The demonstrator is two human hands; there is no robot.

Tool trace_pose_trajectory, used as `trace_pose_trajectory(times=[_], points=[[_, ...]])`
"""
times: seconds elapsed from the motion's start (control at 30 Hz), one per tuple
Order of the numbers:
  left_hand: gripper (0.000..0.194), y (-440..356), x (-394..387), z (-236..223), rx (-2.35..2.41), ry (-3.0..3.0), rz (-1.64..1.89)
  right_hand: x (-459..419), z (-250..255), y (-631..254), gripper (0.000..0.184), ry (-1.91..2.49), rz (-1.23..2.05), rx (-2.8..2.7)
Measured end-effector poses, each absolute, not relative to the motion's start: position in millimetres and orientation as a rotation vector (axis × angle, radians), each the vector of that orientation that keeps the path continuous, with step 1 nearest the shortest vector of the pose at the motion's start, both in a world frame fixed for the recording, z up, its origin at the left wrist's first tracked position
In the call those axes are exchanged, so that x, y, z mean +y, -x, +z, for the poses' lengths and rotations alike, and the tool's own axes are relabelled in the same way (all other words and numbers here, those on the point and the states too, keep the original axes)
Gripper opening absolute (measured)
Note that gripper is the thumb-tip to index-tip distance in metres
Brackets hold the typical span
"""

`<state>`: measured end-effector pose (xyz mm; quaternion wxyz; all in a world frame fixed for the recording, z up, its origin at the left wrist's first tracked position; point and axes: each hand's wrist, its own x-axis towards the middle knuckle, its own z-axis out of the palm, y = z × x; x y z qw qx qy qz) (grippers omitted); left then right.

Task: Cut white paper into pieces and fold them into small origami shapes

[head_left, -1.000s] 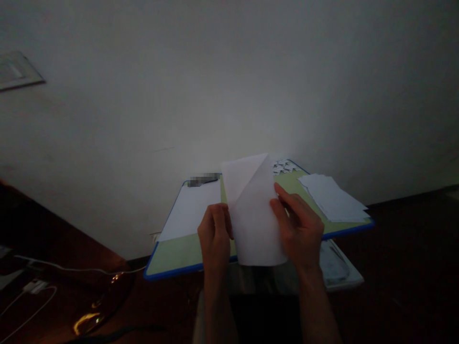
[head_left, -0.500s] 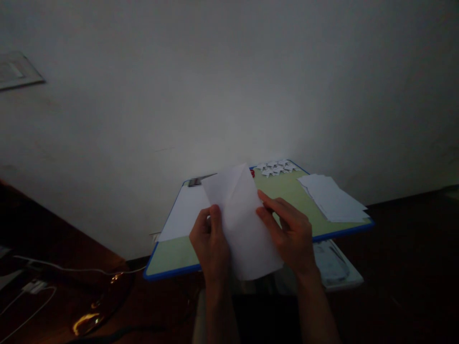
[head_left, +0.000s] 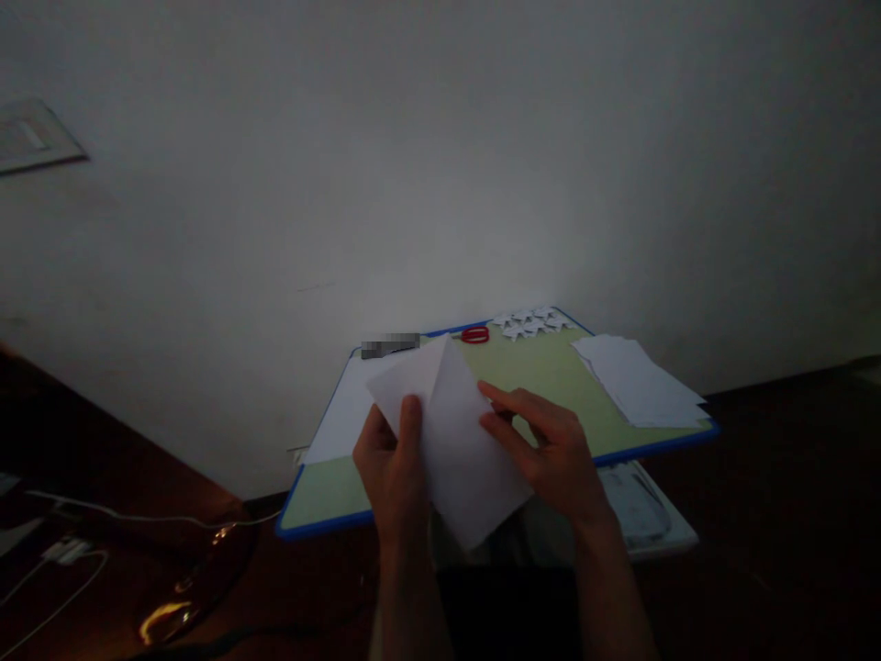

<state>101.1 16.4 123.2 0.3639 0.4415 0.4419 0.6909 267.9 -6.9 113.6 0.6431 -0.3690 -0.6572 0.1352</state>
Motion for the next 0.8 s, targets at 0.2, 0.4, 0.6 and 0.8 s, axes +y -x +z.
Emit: trace_pose_trajectory(times=[0.2, 0.4, 0.6, 0.8], points=[[0.039, -99.8, 13.2, 119.9, 1.174, -1.223, 1.696, -8.1, 112.7, -262.4, 0.063, 0.842, 0.676, -1.317], [0.032, -99.3, 7.0, 119.4, 1.108, -1.498, 1.482, -13.9, 123.4, -252.1, 0.051, 0.79, 0.713, -1.046], [0.039, -92.9, 4.0, 121.6, 1.142, -1.604, 1.469, -20.3, 133.7, -252.4, 0.012, 0.877, 0.542, -0.911], [0.043, -89.7, 3.4, 122.2, 1.119, -1.711, 1.484, -20.8, 136.0, -255.0, 0.009, 0.892, 0.497, -0.893]])
